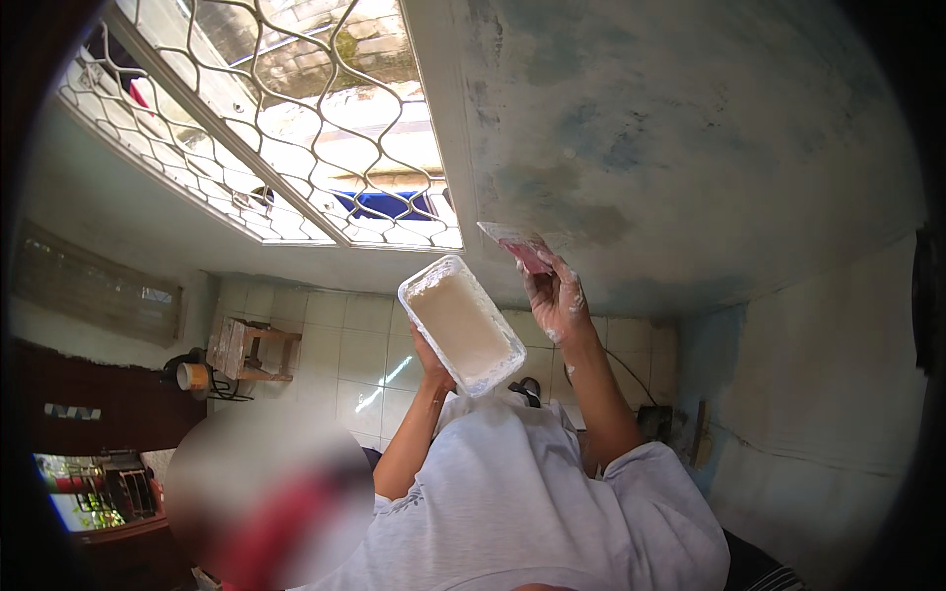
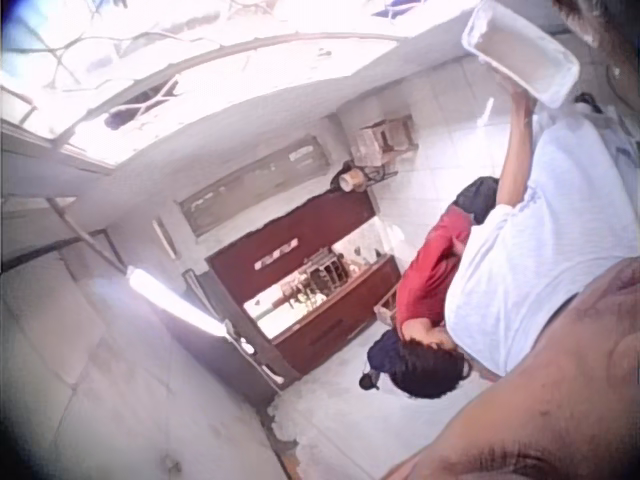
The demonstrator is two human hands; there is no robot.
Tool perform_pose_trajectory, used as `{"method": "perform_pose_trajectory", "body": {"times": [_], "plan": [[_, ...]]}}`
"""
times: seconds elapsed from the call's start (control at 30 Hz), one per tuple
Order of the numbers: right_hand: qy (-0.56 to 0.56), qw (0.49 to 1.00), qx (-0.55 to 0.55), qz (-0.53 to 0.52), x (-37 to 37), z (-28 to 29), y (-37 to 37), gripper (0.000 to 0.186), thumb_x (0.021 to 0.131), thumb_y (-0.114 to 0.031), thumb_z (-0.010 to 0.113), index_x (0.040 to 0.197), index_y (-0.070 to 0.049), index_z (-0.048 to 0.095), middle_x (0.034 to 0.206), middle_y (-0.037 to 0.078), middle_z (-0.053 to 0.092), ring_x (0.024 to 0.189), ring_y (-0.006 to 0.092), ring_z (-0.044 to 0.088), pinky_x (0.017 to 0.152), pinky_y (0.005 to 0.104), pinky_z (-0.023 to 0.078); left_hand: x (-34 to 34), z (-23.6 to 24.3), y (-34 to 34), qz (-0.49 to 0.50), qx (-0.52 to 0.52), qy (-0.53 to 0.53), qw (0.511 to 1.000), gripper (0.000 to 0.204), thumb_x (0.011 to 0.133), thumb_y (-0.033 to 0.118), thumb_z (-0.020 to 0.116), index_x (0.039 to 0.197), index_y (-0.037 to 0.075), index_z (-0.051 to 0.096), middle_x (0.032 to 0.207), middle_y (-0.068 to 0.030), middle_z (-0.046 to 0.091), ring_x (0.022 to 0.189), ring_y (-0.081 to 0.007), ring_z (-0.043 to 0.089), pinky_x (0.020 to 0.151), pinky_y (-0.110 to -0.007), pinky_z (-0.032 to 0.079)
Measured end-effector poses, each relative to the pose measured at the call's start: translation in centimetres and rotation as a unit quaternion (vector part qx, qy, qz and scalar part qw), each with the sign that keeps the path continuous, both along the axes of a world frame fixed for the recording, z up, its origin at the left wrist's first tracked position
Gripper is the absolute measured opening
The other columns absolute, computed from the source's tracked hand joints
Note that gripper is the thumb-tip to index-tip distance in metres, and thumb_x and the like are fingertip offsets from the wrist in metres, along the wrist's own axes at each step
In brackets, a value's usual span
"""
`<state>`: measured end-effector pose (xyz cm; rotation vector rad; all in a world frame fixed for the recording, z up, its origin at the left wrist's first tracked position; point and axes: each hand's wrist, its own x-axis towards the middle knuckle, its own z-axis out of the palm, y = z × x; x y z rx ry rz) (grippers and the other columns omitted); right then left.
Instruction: The person applies wall putty to the interior wall of a room using a putty knife, repeatedly scooping the mixture from a plastic container and spreading it across the wall surface to fill in imperfections.
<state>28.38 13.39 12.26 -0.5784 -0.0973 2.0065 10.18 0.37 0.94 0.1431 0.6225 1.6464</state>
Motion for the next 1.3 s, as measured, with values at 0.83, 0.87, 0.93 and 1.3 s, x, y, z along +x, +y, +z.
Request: {"method": "perform_pose_trajectory", "body": {"times": [0.83,0.87,0.93,1.3], "plan": [[0.123,0.989,0.065,-0.060,5.6,3.7,7.0,0.018,0.094,0.003,0.054,0.104,0.017,0.058,0.103,0.026,0.064,0.098,0.0308,0.065,0.089,0.0339,0.061,1.1,-0.2,0.0,0.094,-0.036,0.016,0.995,0.067,0.101,0.063,0.026,0.142,0.014,0.046,0.129,-0.0068,0.059,0.114,-0.0244,0.061,0.094,-0.041,0.055],[0.101,0.994,0.026,-0.040,5.3,0.9,7.1,0.016,0.093,0.004,0.055,0.103,0.016,0.058,0.103,0.025,0.065,0.097,0.0315,0.066,0.088,0.0345,0.062,0.5,-0.2,0.4,0.083,-0.037,0.015,0.996,0.067,0.101,0.063,0.026,0.142,0.014,0.046,0.129,-0.0068,0.059,0.114,-0.0244,0.061,0.094,-0.041,0.055],[0.070,0.997,-0.004,-0.032,4.2,-3.4,8.0,0.014,0.092,0.004,0.056,0.101,0.015,0.058,0.102,0.025,0.066,0.096,0.0323,0.067,0.087,0.0351,0.063,-0.7,-0.7,2.0,0.080,-0.037,0.009,0.996,0.067,0.101,0.063,0.026,0.142,0.014,0.045,0.130,-0.0071,0.058,0.115,-0.0253,0.061,0.094,-0.042,0.055],[0.134,0.990,0.040,0.032,2.0,11.0,13.6,0.033,0.093,0.004,0.054,0.119,0.023,0.047,0.112,0.029,0.057,0.096,0.0331,0.061,0.087,0.0358,0.063,-9.0,-4.8,6.8,0.010,0.023,-0.007,1.000,0.064,0.102,0.059,0.032,0.141,0.011,0.045,0.128,-0.0087,0.058,0.112,-0.0246,0.063,0.089,-0.040,0.058]]}}
